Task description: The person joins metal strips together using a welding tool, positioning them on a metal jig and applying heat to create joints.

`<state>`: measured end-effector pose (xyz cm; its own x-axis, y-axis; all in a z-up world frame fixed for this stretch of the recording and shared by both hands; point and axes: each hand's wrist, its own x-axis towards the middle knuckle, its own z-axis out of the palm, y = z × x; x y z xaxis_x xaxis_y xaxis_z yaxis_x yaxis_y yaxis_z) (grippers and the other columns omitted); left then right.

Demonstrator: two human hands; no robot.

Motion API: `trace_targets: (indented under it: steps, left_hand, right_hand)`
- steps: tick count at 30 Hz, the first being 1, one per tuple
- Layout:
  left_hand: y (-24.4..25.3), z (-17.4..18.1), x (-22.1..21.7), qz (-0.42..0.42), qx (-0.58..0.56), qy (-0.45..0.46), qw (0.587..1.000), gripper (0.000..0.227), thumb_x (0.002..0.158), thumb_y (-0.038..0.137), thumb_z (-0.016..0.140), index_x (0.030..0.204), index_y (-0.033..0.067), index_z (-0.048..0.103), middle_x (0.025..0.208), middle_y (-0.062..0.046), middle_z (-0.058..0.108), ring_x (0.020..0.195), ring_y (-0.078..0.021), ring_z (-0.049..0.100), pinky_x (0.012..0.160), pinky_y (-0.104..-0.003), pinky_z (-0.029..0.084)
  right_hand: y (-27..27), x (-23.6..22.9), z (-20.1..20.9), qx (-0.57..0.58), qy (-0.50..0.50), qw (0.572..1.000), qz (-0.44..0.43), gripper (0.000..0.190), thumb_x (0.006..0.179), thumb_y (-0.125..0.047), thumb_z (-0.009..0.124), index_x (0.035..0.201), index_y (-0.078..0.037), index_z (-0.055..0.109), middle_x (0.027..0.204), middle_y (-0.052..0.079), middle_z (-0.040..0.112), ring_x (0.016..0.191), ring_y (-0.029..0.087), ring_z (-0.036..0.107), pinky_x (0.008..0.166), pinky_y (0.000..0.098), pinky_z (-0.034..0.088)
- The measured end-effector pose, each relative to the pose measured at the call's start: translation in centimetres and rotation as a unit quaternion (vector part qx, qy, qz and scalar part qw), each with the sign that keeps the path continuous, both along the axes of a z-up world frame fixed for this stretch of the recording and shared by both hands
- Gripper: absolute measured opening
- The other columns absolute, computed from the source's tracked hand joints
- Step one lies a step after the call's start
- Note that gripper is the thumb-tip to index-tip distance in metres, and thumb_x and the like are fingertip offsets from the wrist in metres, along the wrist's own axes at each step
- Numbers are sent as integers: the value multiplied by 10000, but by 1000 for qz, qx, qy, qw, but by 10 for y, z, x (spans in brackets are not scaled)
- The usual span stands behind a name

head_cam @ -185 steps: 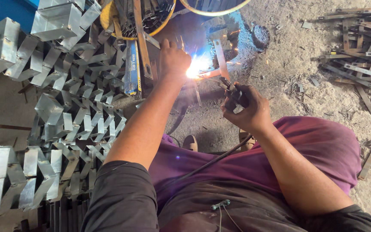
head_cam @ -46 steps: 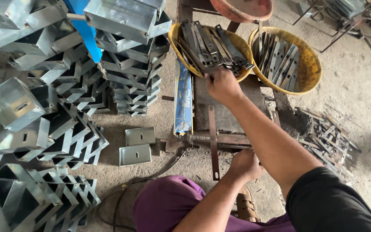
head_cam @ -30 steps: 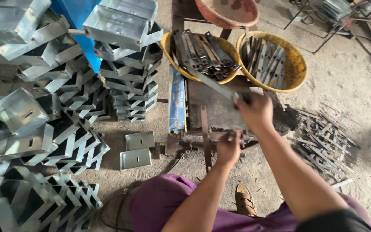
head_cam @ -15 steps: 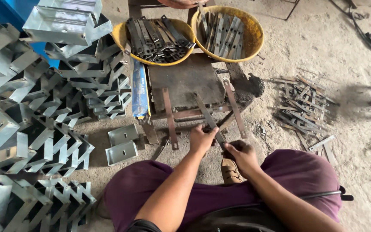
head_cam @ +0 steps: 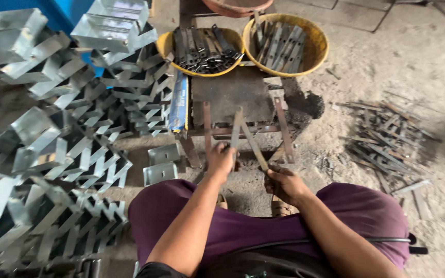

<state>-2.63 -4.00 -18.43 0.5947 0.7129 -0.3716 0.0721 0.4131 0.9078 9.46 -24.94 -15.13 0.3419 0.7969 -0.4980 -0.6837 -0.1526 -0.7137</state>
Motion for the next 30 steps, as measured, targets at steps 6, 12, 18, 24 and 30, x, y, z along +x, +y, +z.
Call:
trace_targets:
  steps: [6,12,18,24,30]
  left_hand:
    - [56,4,-32,121,472,192,852,499,829,323,755,1221,26,674,1022,-271,700,899,-433,705,785,-497,580]
    - [59,-15,-33,101,486,267,826,524,777,311,760,1220,34,714,1090,-258,698,980,-426,687,860,-489,567]
    - [53,-12,-31,93,502,232,828,458,784,259,755,1192,52,748,1036,-248,694,994,-414,659,868,-497,555]
    - [48,-6,-33,94,527,191,823,438,789,195,755,1183,6,736,1055,-263,657,993,-429,645,877,-500,550]
    - [43,10,-34,47,406,212,887,482,849,189,681,1286,-13,667,1118,-229,615,881,-343,685,795,-433,593]
  right_hand:
    - [-9,-7,9,61,-117,990,40,194,996,-28,576,1117,110,515,915,114,647,851,220,649,815,372,591]
    - [-2,-18,5,28,-151,988,15,117,1029,-93,568,1081,12,576,755,46,532,615,162,526,564,321,475]
    - [9,-10,-12,-58,-218,974,-26,163,1022,-162,618,970,-27,543,641,6,500,500,120,449,449,289,364]
    - [14,-14,-18,-101,-281,954,-22,191,958,-166,714,946,-33,578,644,-12,512,504,88,449,441,275,353]
    - [20,-18,-11,-145,-298,943,10,172,954,-182,708,1006,-41,624,639,-8,546,512,87,488,449,262,392]
